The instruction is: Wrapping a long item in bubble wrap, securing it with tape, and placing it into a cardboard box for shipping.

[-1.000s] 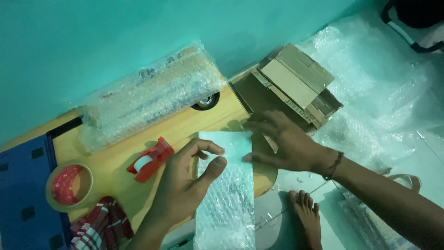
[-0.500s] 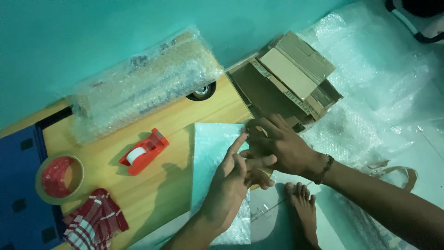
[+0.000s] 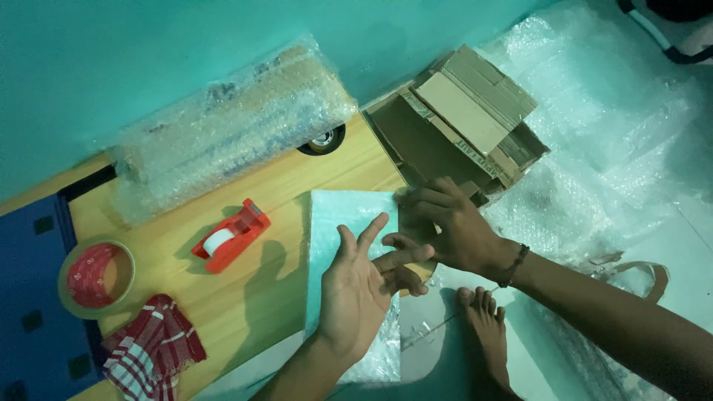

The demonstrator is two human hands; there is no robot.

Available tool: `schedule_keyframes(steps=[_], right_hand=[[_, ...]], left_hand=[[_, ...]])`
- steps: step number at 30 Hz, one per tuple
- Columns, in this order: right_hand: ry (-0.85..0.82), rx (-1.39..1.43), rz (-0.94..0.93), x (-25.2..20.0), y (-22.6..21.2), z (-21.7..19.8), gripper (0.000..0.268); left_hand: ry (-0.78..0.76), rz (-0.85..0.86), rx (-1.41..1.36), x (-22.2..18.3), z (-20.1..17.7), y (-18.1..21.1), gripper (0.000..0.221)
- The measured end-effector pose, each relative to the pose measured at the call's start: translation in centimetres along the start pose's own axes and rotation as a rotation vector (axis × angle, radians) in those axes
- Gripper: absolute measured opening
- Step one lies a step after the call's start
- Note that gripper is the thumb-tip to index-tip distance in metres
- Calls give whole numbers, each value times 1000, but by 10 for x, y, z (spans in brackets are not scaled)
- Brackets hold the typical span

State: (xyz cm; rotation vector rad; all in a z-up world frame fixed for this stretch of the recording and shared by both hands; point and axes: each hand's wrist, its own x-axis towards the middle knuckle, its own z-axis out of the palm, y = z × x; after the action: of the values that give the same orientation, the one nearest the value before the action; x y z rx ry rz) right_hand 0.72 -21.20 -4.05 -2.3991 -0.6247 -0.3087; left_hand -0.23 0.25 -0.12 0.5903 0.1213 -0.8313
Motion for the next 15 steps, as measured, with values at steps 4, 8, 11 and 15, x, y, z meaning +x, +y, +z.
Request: schedule_keyframes(steps=[4,8,11,15], right_hand=[[-1,-10,107,-6,5,6,41],[-98,-19,164,2,6,2,82],[-154,-107,102,5,9,2,80],[-190,-134,90,6,10,0,69]], left_hand=[[21,0,-20,2,-2,-1,91],[0,13,-24,2,-1,0,91],[3,3,-23,1,2,0,89],[36,-29,-75,-2,9,0,90]])
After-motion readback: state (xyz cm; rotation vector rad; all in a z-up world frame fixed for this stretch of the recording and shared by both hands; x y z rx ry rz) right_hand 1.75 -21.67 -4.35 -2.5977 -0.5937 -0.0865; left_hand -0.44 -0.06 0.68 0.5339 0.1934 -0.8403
